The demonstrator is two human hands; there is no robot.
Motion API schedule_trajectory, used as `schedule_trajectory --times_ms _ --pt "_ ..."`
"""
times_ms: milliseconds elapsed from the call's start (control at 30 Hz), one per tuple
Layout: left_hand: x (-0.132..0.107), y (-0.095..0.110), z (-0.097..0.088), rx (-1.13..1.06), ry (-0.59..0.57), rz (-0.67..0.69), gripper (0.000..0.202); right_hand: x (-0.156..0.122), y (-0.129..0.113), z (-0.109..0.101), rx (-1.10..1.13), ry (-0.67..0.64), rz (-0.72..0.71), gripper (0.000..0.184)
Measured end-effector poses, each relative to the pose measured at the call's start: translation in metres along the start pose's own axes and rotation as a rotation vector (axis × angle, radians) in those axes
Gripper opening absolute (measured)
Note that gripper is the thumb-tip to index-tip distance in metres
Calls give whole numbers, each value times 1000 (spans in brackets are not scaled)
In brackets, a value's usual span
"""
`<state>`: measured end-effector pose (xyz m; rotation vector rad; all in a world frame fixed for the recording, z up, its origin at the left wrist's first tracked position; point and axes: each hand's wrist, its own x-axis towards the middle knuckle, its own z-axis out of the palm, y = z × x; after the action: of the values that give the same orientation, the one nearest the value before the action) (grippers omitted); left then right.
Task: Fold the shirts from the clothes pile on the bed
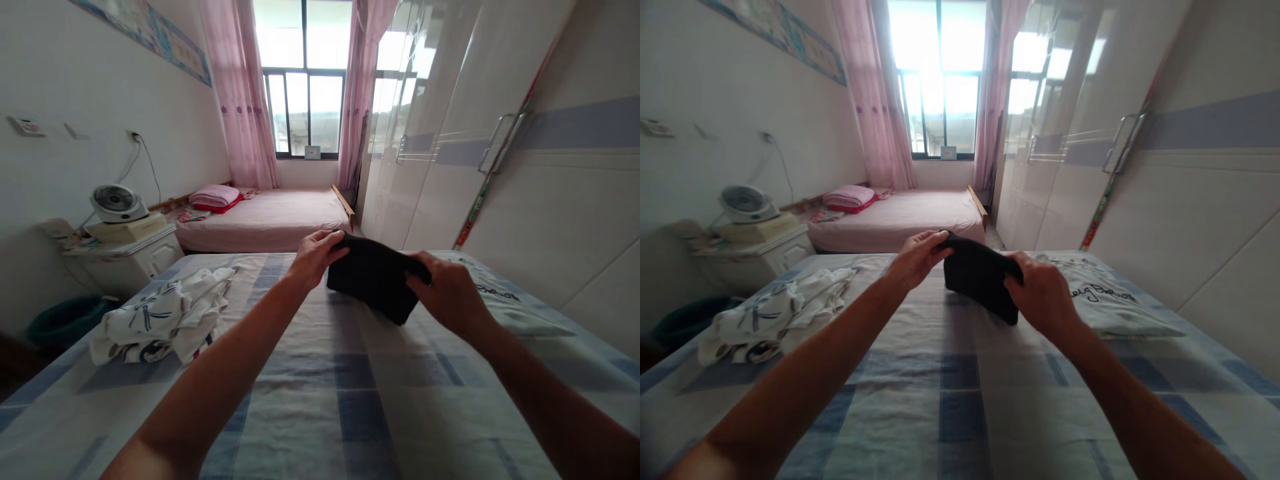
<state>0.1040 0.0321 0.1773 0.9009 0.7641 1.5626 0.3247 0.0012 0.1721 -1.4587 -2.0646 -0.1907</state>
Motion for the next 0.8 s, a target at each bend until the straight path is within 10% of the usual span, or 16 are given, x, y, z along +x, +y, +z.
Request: schedule_trajectory --times_ms 467,633,800 --pt "65 73 -42 195 149 363 15 141 -42 47 93 152 -134 31" --pt "6 38 -84 408 154 227 29 86 -32 73 132 57 -334 31" --pt "-70 -29 -148 857 1 -382 38 -10 -1 105 226 -524 -518 34"
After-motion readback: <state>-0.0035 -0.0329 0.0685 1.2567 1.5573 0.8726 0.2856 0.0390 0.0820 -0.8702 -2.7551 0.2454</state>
